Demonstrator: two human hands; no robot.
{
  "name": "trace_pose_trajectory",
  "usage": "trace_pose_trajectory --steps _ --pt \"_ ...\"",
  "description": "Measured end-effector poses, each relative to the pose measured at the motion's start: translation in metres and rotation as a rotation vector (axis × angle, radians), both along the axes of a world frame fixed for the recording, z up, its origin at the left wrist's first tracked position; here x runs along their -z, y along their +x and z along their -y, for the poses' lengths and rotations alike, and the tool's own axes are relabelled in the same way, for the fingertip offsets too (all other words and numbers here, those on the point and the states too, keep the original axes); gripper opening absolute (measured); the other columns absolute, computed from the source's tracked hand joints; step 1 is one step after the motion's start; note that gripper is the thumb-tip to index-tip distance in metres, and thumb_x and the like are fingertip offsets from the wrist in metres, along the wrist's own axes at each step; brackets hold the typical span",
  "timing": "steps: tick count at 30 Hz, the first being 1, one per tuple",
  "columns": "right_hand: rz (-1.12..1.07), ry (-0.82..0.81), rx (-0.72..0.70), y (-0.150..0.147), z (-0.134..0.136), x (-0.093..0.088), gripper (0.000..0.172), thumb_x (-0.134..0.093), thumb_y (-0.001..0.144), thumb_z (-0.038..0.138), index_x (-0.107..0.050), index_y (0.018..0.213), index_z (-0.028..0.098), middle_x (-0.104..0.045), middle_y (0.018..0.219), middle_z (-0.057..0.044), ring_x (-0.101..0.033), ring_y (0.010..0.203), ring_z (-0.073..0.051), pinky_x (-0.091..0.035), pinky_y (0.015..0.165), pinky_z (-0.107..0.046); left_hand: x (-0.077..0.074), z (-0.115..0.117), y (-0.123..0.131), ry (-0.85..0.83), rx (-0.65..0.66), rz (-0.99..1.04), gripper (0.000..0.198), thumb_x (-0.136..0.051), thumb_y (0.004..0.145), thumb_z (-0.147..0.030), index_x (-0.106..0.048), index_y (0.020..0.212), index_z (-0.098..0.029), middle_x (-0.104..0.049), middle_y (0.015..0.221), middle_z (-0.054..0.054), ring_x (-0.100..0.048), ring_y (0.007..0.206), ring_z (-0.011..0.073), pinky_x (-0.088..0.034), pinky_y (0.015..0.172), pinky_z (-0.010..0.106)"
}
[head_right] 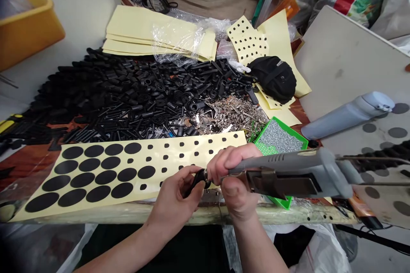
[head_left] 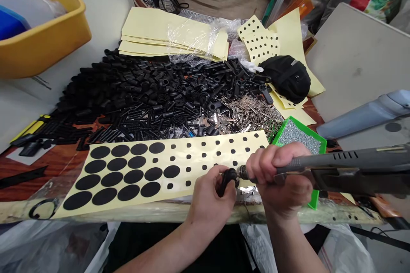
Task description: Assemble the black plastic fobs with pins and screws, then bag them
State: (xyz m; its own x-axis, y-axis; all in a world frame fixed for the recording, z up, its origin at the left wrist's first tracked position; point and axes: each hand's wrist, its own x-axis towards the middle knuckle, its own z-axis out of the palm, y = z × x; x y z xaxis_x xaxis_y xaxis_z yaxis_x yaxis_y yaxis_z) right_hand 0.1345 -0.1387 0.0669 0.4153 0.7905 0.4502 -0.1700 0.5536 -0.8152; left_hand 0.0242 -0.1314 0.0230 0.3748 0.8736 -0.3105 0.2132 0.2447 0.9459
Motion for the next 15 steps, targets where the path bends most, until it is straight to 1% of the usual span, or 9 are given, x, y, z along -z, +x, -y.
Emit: trace_pose_trajectory --steps 3,5,7,10,13,15 --pt "-0.016 -0.004 0.008 -0.0007 -0.0017 0.0009 0.028 -0.069 0.076 0.043 -0.050 0.073 0.023 -0.038 0.050 0.010 -0.035 0.038 -0.007 -0.036 0.038 -0.019 -0.0008 -0.0006 0.0000 0.067 0.012 -0.055 0.015 -0.057 0.071 -0.023 -0.062 0.083 -0.015 -0.055 0.056 -0.002 -0.051 0.050 0.0128 -0.038 0.049 0.023" --pt "-0.044 -0.013 0.040 -0.0015 -0.0026 0.0008 0.029 -0.070 0.076 0.043 -0.049 0.073 0.023 -0.038 0.050 0.011 -0.034 0.038 -0.006 -0.036 0.039 -0.019 0.0002 -0.0007 -0.0006 0.113 0.013 -0.093 0.018 -0.055 0.072 -0.023 -0.063 0.086 -0.015 -0.057 0.058 0.000 -0.053 0.051 0.0140 -0.040 0.051 0.024" --pt "-0.076 -0.029 0.097 -0.0027 -0.0034 0.0010 0.035 -0.072 0.072 0.049 -0.048 0.072 0.023 -0.038 0.050 0.011 -0.034 0.038 -0.005 -0.036 0.039 -0.019 0.0025 0.0000 -0.0014 0.174 -0.001 -0.120 0.020 -0.055 0.073 -0.023 -0.064 0.090 -0.015 -0.060 0.060 0.001 -0.056 0.053 0.0155 -0.042 0.053 0.025" --pt "-0.100 -0.065 0.186 -0.0049 -0.0044 0.0028 0.047 -0.075 0.063 0.060 -0.047 0.071 0.023 -0.040 0.050 0.011 -0.035 0.037 -0.005 -0.035 0.038 -0.019 0.0061 0.0016 -0.0026 0.262 -0.016 -0.150 0.021 -0.057 0.073 -0.022 -0.065 0.091 -0.017 -0.062 0.062 0.001 -0.058 0.054 0.0167 -0.043 0.055 0.027" --pt "-0.107 -0.070 0.230 -0.0062 -0.0054 0.0044 0.050 -0.075 0.059 0.063 -0.048 0.072 0.023 -0.041 0.051 0.011 -0.037 0.038 -0.006 -0.035 0.039 -0.019 0.0076 0.0011 -0.0040 0.295 -0.010 -0.161 0.021 -0.057 0.073 -0.021 -0.066 0.092 -0.018 -0.060 0.060 0.000 -0.055 0.052 0.0159 -0.041 0.054 0.027" --pt "-0.111 -0.074 0.205 -0.0050 -0.0063 0.0027 0.052 -0.075 0.057 0.066 -0.049 0.073 0.023 -0.042 0.052 0.011 -0.038 0.039 -0.006 -0.036 0.040 -0.020 0.0071 -0.0012 -0.0053 0.265 0.006 -0.132 0.022 -0.058 0.072 -0.021 -0.066 0.092 -0.017 -0.057 0.058 -0.001 -0.053 0.052 0.0148 -0.040 0.053 0.026"
